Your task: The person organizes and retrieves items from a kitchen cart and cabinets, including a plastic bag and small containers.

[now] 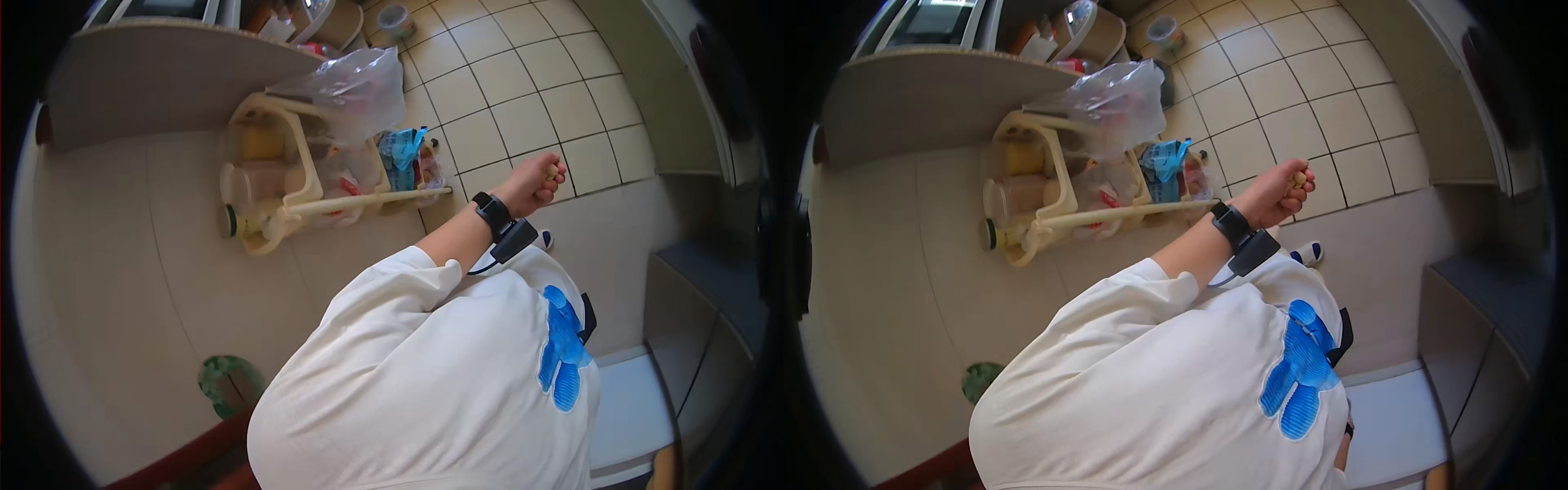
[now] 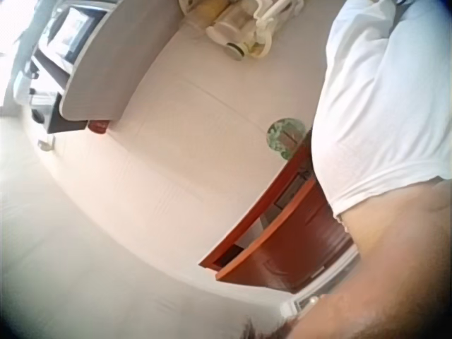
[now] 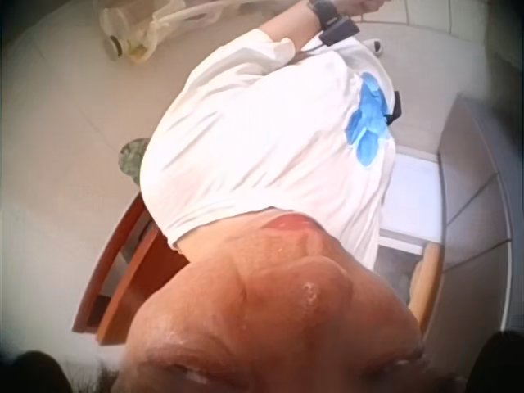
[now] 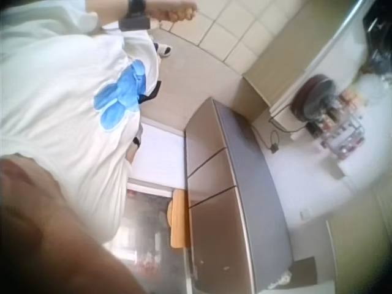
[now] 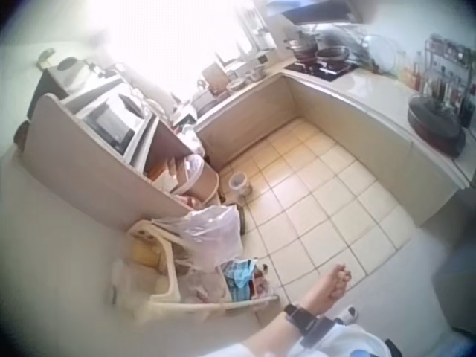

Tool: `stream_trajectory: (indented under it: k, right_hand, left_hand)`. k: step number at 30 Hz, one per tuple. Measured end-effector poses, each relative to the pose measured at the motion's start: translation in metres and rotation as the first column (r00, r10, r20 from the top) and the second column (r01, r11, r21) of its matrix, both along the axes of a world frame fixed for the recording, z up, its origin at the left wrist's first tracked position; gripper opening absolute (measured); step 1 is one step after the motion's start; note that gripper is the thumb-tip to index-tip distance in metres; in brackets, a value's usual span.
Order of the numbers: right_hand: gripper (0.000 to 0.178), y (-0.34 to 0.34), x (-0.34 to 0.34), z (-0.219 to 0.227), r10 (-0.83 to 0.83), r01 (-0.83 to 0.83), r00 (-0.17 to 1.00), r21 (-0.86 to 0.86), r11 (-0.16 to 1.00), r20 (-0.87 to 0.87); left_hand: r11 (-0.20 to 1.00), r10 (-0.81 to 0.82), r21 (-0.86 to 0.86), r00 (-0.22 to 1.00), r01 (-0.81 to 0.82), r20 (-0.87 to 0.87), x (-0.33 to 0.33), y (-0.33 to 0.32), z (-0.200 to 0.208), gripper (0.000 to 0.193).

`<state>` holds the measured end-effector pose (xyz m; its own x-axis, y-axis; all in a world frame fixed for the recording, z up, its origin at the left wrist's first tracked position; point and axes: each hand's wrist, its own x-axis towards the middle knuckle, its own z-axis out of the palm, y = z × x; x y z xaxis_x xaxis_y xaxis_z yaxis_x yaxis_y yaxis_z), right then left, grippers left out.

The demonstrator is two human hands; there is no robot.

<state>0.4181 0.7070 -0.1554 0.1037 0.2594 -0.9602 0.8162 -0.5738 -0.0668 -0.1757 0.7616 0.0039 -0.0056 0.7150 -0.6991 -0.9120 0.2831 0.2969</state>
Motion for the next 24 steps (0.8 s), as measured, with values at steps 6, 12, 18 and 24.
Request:
stream_trajectory:
  k: [6,12,18,24]
  right_hand:
    - [0.023,0.111,-0.002,-0.017,0.087,-0.087,0.994,-0.001,0.996,-0.06]
    - [0.018,0.237,-0.124,-0.019,0.194,-0.163,0.968,0.19,0.968,-0.16]
    - [0.019,0.307,-0.206,-0.029,0.28,-0.213,0.931,0.274,0.938,-0.235]
    - [0.014,0.313,-0.252,-0.011,0.222,-0.2,0.972,0.226,0.953,-0.076]
  left_hand:
    - [0.961,0.27,-0.069,0.962,-0.267,0.044,-0.008,-0.03,-0.014,0.018]
    - [0.881,0.472,-0.086,0.877,-0.466,0.083,-0.032,-0.043,-0.031,0.018]
    - [0.869,0.492,-0.048,0.852,-0.492,0.179,-0.088,-0.007,-0.051,0.024]
    - [0.894,0.427,0.043,0.876,-0.447,0.223,-0.191,0.062,-0.071,0.024]
